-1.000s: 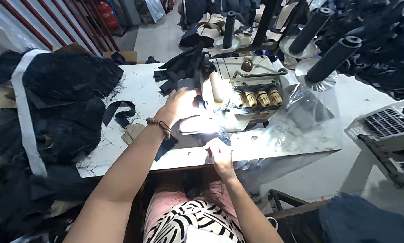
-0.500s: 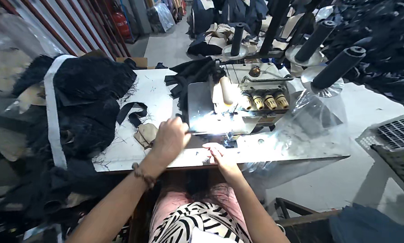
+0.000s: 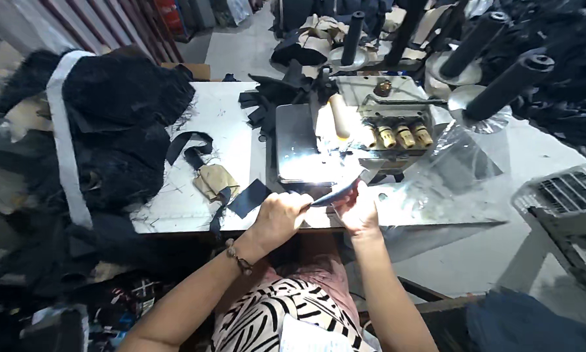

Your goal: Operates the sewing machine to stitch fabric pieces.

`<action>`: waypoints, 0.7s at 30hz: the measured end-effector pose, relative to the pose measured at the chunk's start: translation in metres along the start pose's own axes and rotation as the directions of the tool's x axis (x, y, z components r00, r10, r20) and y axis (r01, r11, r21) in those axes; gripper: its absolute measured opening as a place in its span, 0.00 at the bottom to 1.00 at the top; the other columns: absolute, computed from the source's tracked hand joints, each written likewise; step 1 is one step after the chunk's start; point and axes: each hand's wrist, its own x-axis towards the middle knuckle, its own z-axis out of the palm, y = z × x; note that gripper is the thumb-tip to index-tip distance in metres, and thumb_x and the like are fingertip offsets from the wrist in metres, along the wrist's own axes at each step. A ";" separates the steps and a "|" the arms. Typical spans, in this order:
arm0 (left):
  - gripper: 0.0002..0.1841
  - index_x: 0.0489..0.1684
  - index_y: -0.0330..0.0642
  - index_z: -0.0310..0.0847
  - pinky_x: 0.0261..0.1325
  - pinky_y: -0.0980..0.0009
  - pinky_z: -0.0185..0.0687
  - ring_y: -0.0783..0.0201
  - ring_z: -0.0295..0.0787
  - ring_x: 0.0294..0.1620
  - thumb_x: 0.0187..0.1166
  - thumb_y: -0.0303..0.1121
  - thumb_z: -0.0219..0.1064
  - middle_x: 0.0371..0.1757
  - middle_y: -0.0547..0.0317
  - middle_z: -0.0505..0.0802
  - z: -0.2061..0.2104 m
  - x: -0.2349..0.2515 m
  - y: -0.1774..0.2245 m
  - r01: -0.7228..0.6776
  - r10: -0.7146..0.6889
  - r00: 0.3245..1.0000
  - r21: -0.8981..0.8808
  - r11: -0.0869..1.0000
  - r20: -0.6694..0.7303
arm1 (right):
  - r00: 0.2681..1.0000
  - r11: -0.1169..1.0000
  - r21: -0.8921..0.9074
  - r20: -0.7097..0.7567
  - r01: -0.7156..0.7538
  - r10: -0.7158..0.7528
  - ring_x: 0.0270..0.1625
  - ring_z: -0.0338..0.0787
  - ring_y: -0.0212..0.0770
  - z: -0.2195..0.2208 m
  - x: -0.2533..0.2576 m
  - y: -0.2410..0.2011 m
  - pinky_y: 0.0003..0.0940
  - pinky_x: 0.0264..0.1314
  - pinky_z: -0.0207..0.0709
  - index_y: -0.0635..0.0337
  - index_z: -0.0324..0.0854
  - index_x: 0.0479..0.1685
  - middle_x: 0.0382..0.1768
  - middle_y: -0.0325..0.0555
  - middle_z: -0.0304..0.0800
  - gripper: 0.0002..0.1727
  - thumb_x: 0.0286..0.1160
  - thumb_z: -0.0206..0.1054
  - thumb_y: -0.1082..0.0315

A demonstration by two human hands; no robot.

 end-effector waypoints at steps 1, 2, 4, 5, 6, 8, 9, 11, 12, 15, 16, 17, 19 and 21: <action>0.08 0.47 0.42 0.92 0.39 0.50 0.87 0.51 0.93 0.35 0.80 0.28 0.65 0.34 0.51 0.94 -0.010 -0.002 -0.002 0.083 -0.081 0.996 -0.077 0.994 0.033 | 0.998 0.999 -0.035 0.055 0.010 -0.009 0.26 0.85 0.29 -0.001 -0.004 0.004 0.26 0.35 0.85 0.49 0.79 0.39 0.24 0.34 0.85 0.27 0.96 0.33 0.54; 0.10 0.51 0.40 0.89 0.41 0.48 0.88 0.51 0.93 0.37 0.82 0.28 0.62 0.36 0.49 0.94 -0.023 -0.005 -0.006 0.169 -0.163 0.985 -0.154 0.974 0.051 | 0.992 0.997 -0.074 0.129 0.028 -0.018 0.26 0.86 0.29 -0.003 -0.009 0.009 0.26 0.37 0.85 0.48 0.81 0.39 0.23 0.34 0.86 0.25 0.94 0.36 0.57; 0.13 0.61 0.36 0.84 0.45 0.51 0.89 0.52 0.93 0.39 0.85 0.26 0.59 0.43 0.45 0.94 -0.051 -0.009 -0.025 0.234 -0.260 0.963 -0.269 0.934 -0.066 | 0.951 0.983 -0.175 0.309 0.059 -0.001 0.29 0.86 0.28 -0.004 -0.017 0.022 0.26 0.41 0.84 0.45 0.82 0.40 0.24 0.32 0.86 0.12 0.84 0.52 0.64; 0.15 0.64 0.33 0.82 0.50 0.55 0.90 0.55 0.94 0.45 0.85 0.25 0.58 0.49 0.44 0.94 -0.062 -0.008 -0.038 0.220 -0.283 0.943 -0.307 0.926 -0.177 | 0.922 0.971 -0.226 0.386 0.074 0.019 0.30 0.85 0.27 -0.002 -0.020 0.029 0.26 0.42 0.83 0.43 0.83 0.39 0.25 0.31 0.86 0.04 0.76 0.63 0.62; 0.19 0.74 0.31 0.74 0.60 0.57 0.90 0.56 0.94 0.56 0.86 0.26 0.57 0.62 0.42 0.92 -0.073 -0.007 -0.053 0.213 -0.305 0.923 -0.346 0.914 -0.237 | 0.892 0.954 -0.282 0.450 0.103 0.037 0.30 0.85 0.26 0.003 -0.023 0.037 0.25 0.42 0.83 0.41 0.85 0.37 0.26 0.30 0.87 0.03 0.71 0.72 0.57; 0.34 0.91 0.36 0.50 0.69 0.58 0.86 0.54 0.87 0.72 0.86 0.29 0.60 0.83 0.42 0.78 -0.093 -0.011 -0.082 0.268 -0.369 0.900 -0.373 0.888 -0.232 | 0.844 0.890 -0.387 0.537 0.242 0.004 0.37 0.87 0.25 0.015 -0.025 0.051 0.25 0.47 0.83 0.40 0.88 0.37 0.33 0.27 0.89 0.06 0.72 0.74 0.52; 0.40 0.94 0.39 0.44 0.69 0.56 0.86 0.51 0.84 0.75 0.83 0.30 0.65 0.86 0.41 0.73 -0.099 -0.016 -0.095 0.338 -0.427 0.883 -0.365 0.867 -0.197 | 0.815 0.829 -0.429 0.577 0.359 -0.054 0.46 0.87 0.24 0.019 -0.025 0.057 0.25 0.53 0.83 0.43 0.89 0.37 0.42 0.27 0.90 0.07 0.74 0.73 0.54; 0.46 0.94 0.39 0.48 0.73 0.44 0.81 0.41 0.79 0.78 0.76 0.31 0.76 0.85 0.35 0.73 -0.102 -0.032 -0.116 0.481 -0.534 0.838 -0.313 0.819 -0.113 | 0.676 0.595 -0.477 0.720 0.647 -0.158 0.72 0.80 0.31 0.023 -0.021 0.065 0.32 0.73 0.77 0.53 0.83 0.31 0.64 0.37 0.84 0.08 0.76 0.65 0.62; 0.45 0.92 0.38 0.54 0.76 0.41 0.77 0.38 0.78 0.79 0.73 0.33 0.79 0.83 0.34 0.75 -0.102 -0.041 -0.122 0.529 -0.565 0.823 -0.274 0.803 -0.065 | 0.592 0.489 -0.461 0.792 0.741 -0.151 0.79 0.76 0.38 0.022 -0.021 0.066 0.38 0.78 0.75 0.57 0.81 0.28 0.70 0.45 0.83 0.08 0.73 0.63 0.66; 0.43 0.86 0.34 0.65 0.82 0.42 0.70 0.38 0.76 0.80 0.68 0.35 0.83 0.79 0.33 0.79 -0.092 -0.065 -0.131 0.536 -0.543 0.840 -0.184 0.824 0.016 | 0.467 0.429 -0.469 0.876 0.772 0.120 0.64 0.87 0.31 0.018 -0.031 0.064 0.32 0.67 0.80 0.61 0.83 0.32 0.54 0.44 0.93 0.10 0.74 0.59 0.67; 0.43 0.84 0.34 0.67 0.83 0.42 0.69 0.39 0.76 0.81 0.66 0.36 0.84 0.80 0.33 0.78 -0.086 -0.071 -0.135 0.510 -0.516 0.856 -0.167 0.844 0.006 | 0.470 0.401 -0.526 0.850 0.750 0.236 0.48 0.89 0.25 0.020 -0.036 0.064 0.25 0.53 0.83 0.63 0.86 0.33 0.42 0.41 0.93 0.11 0.74 0.59 0.68; 0.43 0.83 0.34 0.68 0.83 0.41 0.68 0.37 0.75 0.81 0.65 0.38 0.85 0.81 0.34 0.78 -0.081 -0.074 -0.138 0.497 -0.503 0.864 -0.151 0.854 -0.003 | 0.472 0.352 -0.579 0.811 0.735 0.347 0.34 0.84 0.23 0.023 -0.040 0.065 0.21 0.37 0.77 0.62 0.84 0.32 0.29 0.39 0.87 0.11 0.75 0.58 0.68; 0.45 0.84 0.35 0.69 0.84 0.40 0.65 0.36 0.71 0.84 0.65 0.42 0.85 0.84 0.36 0.75 -0.074 -0.074 -0.141 0.501 -0.505 0.863 -0.112 0.858 -0.008 | 0.486 0.254 -0.625 0.754 0.739 0.442 0.26 0.81 0.29 0.035 -0.040 0.069 0.26 0.29 0.75 0.63 0.84 0.35 0.23 0.42 0.84 0.12 0.79 0.60 0.64; 0.45 0.85 0.39 0.68 0.82 0.39 0.67 0.37 0.70 0.84 0.66 0.46 0.84 0.86 0.39 0.73 -0.068 -0.068 -0.142 0.530 -0.532 0.847 -0.082 0.844 -0.006 | 0.523 0.200 -0.617 0.767 0.761 0.373 0.35 0.88 0.32 0.049 -0.036 0.077 0.29 0.42 0.83 0.64 0.86 0.41 0.32 0.45 0.89 0.15 0.82 0.63 0.60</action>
